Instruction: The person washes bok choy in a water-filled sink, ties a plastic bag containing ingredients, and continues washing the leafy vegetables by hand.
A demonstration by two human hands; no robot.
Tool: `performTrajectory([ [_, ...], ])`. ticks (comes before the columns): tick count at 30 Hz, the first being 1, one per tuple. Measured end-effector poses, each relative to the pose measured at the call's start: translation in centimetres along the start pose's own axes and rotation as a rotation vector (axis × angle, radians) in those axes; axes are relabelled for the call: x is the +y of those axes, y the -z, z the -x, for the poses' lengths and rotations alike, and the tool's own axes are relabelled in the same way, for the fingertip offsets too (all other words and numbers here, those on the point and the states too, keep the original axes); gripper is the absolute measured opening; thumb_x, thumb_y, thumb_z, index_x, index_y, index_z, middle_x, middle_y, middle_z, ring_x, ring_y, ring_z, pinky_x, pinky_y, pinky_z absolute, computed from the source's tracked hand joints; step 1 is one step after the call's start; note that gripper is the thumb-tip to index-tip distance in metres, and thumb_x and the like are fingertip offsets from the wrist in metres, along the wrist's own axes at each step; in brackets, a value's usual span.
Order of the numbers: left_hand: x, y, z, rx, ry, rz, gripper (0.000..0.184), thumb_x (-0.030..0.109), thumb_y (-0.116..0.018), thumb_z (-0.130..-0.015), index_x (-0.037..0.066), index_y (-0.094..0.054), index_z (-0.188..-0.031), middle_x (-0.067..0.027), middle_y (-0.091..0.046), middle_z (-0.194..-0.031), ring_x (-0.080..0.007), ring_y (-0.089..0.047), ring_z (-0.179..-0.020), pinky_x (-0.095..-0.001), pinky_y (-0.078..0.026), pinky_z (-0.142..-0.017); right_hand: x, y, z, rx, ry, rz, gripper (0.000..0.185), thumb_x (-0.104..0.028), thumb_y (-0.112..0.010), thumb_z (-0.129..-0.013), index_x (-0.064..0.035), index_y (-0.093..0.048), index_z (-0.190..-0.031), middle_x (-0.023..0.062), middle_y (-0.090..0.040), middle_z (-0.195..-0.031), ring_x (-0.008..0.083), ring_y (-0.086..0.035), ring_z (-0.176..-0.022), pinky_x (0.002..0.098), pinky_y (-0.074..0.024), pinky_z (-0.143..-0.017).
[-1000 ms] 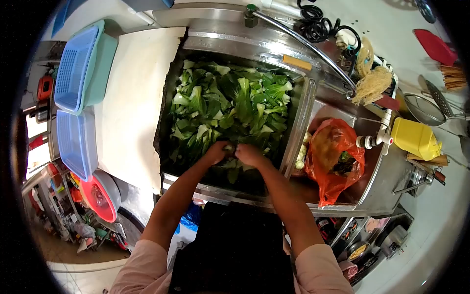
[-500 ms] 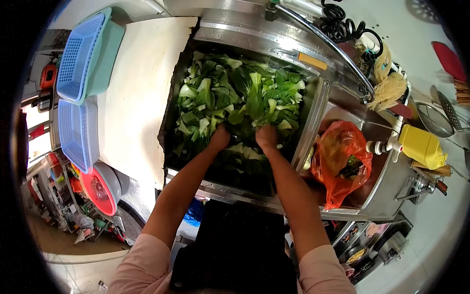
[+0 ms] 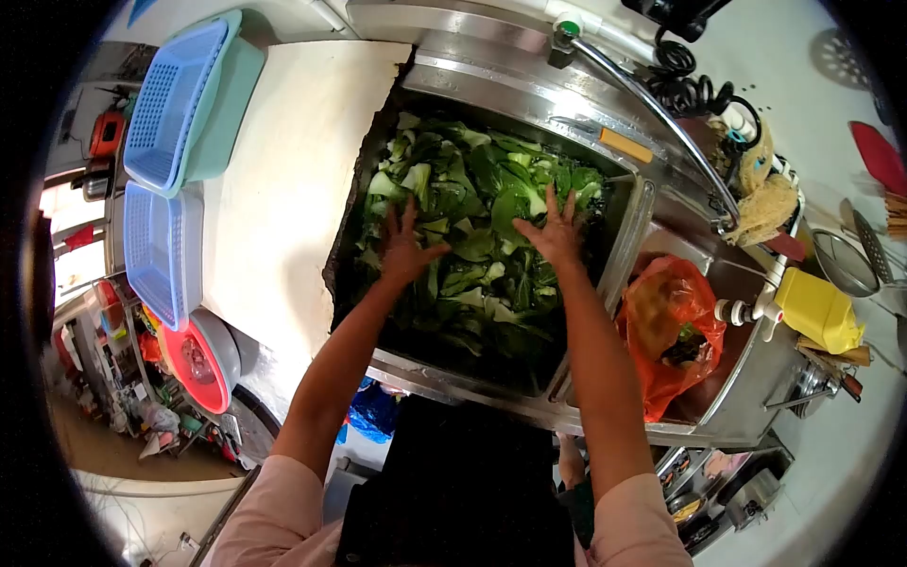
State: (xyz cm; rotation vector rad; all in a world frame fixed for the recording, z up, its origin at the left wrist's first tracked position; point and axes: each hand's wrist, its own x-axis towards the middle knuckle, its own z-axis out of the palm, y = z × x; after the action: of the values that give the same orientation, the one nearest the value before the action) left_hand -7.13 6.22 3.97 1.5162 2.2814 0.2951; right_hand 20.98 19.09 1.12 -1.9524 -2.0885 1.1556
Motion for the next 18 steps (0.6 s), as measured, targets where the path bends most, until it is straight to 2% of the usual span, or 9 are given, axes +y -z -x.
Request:
performTrajectory([
  [3,-1.1,-5.3,-0.2,-0.427,0.188,0.216,0.113,0.043,-0.082,-0.067,0.037,-0.009,-0.154,-0.0224,-0.012,-0.157,-0.0482,-0.04,-0.129,-0.057,-0.042,-0.099,-0.1,-3.1,0.0,-0.168,-0.109,-0.1,0.107,-0.071,-0.068,-0.072,-0.0264,-0.016,-0.155,0.0201,-0.007,-0.16,0.0457,-0.024,-0.141,0.0554,-0.0289,-0.111],
  [4,0.2,-5.2,-0.1,-0.424,0.135,0.068,0.116,0.041,-0.082,-0.067,0.031,-0.007,-0.155,-0.0221,-0.007,-0.158,-0.0486,-0.041,-0.128,-0.0538,-0.043,-0.1,-1.1,-3.1,0.9,-0.23,-0.143,-0.19,0.105,-0.069,-0.068,-0.074,-0.0247,-0.017,-0.155,0.02,-0.01,-0.159,0.0442,-0.026,-0.141,0.0533,-0.0309,-0.111],
  [7,-2.2,-10.2,0.6,-0.344,0.042,0.126,0.117,0.04,-0.083,-0.067,0.02,-0.009,-0.156,-0.023,-0.016,-0.157,-0.0451,-0.043,-0.128,-0.0478,-0.047,-0.097,-2.8,-3.2,3.4,-0.356,-0.198,-0.46,0.098,-0.065,-0.064,-0.08,-0.02,-0.019,-0.154,0.0182,-0.016,-0.158,0.0403,-0.03,-0.139,0.0518,-0.0332,-0.11],
  [10,-4.5,-13.0,1.1,-0.506,0.2,0.405,0.097,0.039,-0.078,-0.073,0.013,-0.026,-0.15,-0.019,-0.037,-0.145,-0.0382,-0.048,-0.126,-0.0447,-0.048,-0.096,-3.2,-4.3,5.9,-0.45,-0.341,-0.734,0.086,-0.062,-0.057,-0.086,-0.0146,-0.025,-0.152,0.0143,-0.028,-0.153,0.0362,-0.037,-0.135,0.0512,-0.0358,-0.108],
  [12,-9.4,-17.9,1.3,-0.69,0.395,0.772,0.083,0.038,-0.074,-0.078,0.01,-0.037,-0.146,-0.0159,-0.05,-0.137,-0.0336,-0.051,-0.123,-0.0434,-0.048,-0.096,-0.3,-8.4,5.9,-0.556,-0.456,-0.994,0.079,-0.06,-0.052,-0.089,-0.0137,-0.032,-0.149,0.0121,-0.036,-0.149,0.034,-0.043,-0.13,0.0496,-0.0387,-0.106],
  [13,-12.5,-20.7,1.4,-0.806,0.583,0.962,0.076,0.038,-0.073,-0.08,0.008,-0.042,-0.144,-0.0144,-0.057,-0.132,-0.0313,-0.052,-0.122,-0.0427,-0.048,-0.095,1.0,-10.2,5.8,-0.61,-0.511,-1.123,0.075,-0.06,-0.05,-0.091,-0.0132,-0.035,-0.148,0.011,-0.04,-0.147,0.033,-0.046,-0.128,0.0488,-0.0402,-0.104],
  [15,-11.4,-15.5,2.1,-0.754,0.029,0.985,0.062,0.04,-0.064,-0.087,0.009,-0.048,-0.139,-0.0123,-0.059,-0.128,-0.0296,-0.056,-0.117,-0.0436,-0.049,-0.093,2.8,-12.3,6.7,-0.716,-0.628,-1.38,0.069,-0.059,-0.046,-0.094,-0.0123,-0.041,-0.145,0.0088,-0.048,-0.143,0.0308,-0.051,-0.124,0.0472,-0.0431,-0.102],
  [16,-9.8,-11.8,3.0,-0.716,-0.24,0.984,0.056,0.041,-0.059,-0.091,0.009,-0.051,-0.137,-0.0112,-0.06,-0.125,-0.0288,-0.058,-0.114,-0.044,-0.049,-0.092,0.0,-8.7,8.9,-0.585,-0.571,-1.4,0.065,-0.055,-0.049,-0.094,-0.0124,-0.043,-0.143,0.0088,-0.051,-0.139,0.0286,-0.055,-0.116,0.0446,-0.0463,-0.097],
  [18,-3.2,-3.3,2.4,-0.785,0.409,1.352,0.052,0.041,-0.054,-0.093,0.01,-0.052,-0.134,-0.0108,-0.061,-0.123,-0.028,-0.06,-0.11,-0.0428,-0.051,-0.089,-3.8,-4.1,9.9,-0.42,-0.456,-1.34,0.061,-0.049,-0.053,-0.095,-0.0132,-0.045,-0.143,0.009,-0.054,-0.136,0.0252,-0.059,-0.109,0.0412,-0.0492,-0.092],
])
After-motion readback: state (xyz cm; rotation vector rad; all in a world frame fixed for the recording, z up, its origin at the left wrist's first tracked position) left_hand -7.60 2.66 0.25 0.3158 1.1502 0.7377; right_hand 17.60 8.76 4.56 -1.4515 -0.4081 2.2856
